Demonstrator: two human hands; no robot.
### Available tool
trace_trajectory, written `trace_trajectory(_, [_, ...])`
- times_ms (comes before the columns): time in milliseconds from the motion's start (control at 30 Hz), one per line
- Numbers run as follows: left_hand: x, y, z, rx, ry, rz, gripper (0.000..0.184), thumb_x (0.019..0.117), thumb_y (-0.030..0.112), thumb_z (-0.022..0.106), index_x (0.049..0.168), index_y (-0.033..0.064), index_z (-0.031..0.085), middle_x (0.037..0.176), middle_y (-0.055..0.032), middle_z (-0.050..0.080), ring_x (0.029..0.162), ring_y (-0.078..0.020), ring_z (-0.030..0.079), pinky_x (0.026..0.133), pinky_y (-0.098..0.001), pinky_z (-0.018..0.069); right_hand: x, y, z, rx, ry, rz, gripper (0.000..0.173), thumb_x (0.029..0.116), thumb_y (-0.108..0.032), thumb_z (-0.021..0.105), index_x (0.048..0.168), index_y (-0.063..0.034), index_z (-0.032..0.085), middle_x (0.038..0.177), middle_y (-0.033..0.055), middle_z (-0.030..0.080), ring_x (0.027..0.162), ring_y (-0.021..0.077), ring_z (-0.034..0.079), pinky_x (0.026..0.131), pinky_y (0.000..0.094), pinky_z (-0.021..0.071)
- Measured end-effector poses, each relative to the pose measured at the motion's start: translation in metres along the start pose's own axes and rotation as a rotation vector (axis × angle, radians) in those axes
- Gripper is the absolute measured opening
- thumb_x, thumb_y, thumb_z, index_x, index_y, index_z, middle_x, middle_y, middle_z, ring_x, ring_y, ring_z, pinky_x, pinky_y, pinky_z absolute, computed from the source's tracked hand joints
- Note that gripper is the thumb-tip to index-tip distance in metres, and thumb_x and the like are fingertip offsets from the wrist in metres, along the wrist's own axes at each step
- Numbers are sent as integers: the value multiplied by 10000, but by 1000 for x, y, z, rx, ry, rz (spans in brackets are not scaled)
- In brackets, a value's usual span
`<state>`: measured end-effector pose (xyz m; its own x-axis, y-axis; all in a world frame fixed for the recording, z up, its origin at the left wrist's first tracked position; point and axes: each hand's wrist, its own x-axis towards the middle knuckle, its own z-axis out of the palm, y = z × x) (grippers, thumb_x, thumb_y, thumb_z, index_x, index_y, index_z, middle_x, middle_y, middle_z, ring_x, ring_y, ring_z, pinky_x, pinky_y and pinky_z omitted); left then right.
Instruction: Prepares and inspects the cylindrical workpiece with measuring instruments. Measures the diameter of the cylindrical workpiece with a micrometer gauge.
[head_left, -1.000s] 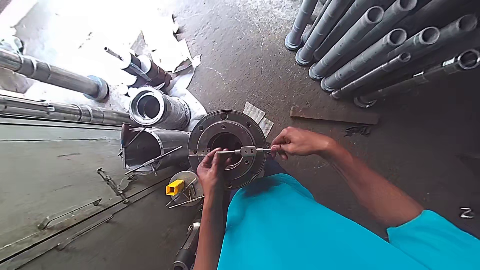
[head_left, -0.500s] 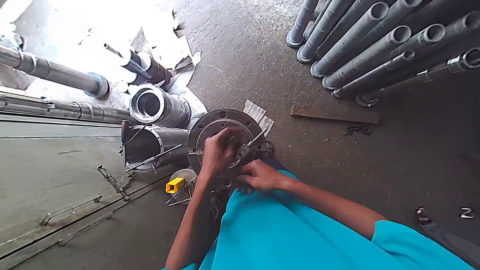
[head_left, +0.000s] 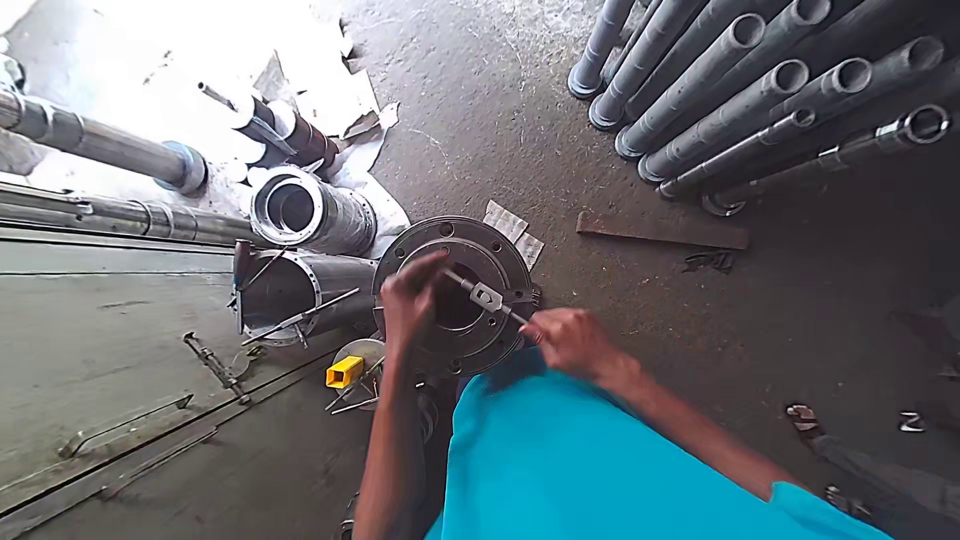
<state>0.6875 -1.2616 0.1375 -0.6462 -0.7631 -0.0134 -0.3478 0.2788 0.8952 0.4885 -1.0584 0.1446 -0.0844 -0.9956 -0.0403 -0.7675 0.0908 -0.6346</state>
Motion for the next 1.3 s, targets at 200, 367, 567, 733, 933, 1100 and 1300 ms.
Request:
trace_trajectory(200, [2, 3, -35, 282, -168, 76, 167, 986, 129, 656, 1115, 113, 761, 1044, -23, 769, 894, -122, 737, 852, -407, 612, 15, 11, -29, 41, -241, 79, 362, 1041, -370, 534, 848, -94, 667, 730, 83, 636, 682, 294, 662, 567, 552, 506])
trace_trajectory(367, [-119, 21, 22, 97, 57, -117, 140, 918, 119, 728, 1007, 14, 752, 920, -32, 778, 810, -53, 738, 764, -248, 631, 108, 52, -56, 32, -240, -77, 333, 1068, -410, 502, 1072, -154, 715, 863, 81, 710, 814, 289, 708, 709, 565, 551])
trace_trajectory(567, [-63, -7, 15, -281, 240, -245, 199, 985, 77, 647, 1135, -38, 708, 1057, -101, 755, 925, -177, 737, 858, -381, 627, 91, 42, -88, 117, -694, -70, 280, 1053, -272, 577, 982, -60, 746, 761, 94, 682, 709, 250, 665, 702, 518, 545])
trace_trajectory(733, [79, 46, 33, -118, -392, -187, 208, 1002, 77, 616, 1170, 30, 729, 1010, -56, 779, 887, -132, 753, 852, -353, 633, 35, -30, 4, 825, -712, 303, 370, 1108, -240, 433, 1044, 19, 689, 727, 33, 663, 597, 82, 625, 622, 289, 571])
trace_trajectory(933, [71, 86, 53, 237, -765, 108, 386, 963, 70, 609, 1336, 149, 667, 1104, -9, 766, 919, -136, 721, 841, -437, 562, 61, -95, 48, 1233, -426, 605, 369, 1130, -211, 382, 1076, 37, 650, 693, 21, 676, 540, 59, 615, 510, 221, 511])
trace_trajectory(1100, [-32, 22, -20, 117, -302, -61, 329, 1026, 269, 581, 1310, 123, 661, 1124, 14, 756, 968, -90, 725, 864, -367, 614, 48, -19, -28, 531, -144, -59, 220, 1020, -172, 575, 1028, -60, 764, 787, 28, 731, 645, 103, 673, 632, 336, 597])
trace_trajectory(1300, [-97, 9, 13, -199, 84, -204, 218, 975, 70, 657, 1167, -6, 731, 972, -87, 781, 854, -165, 760, 807, -341, 649, 93, 60, -77, -106, -218, -117, 346, 1046, -391, 524, 908, -143, 722, 874, 64, 680, 849, 283, 671, 705, 522, 537])
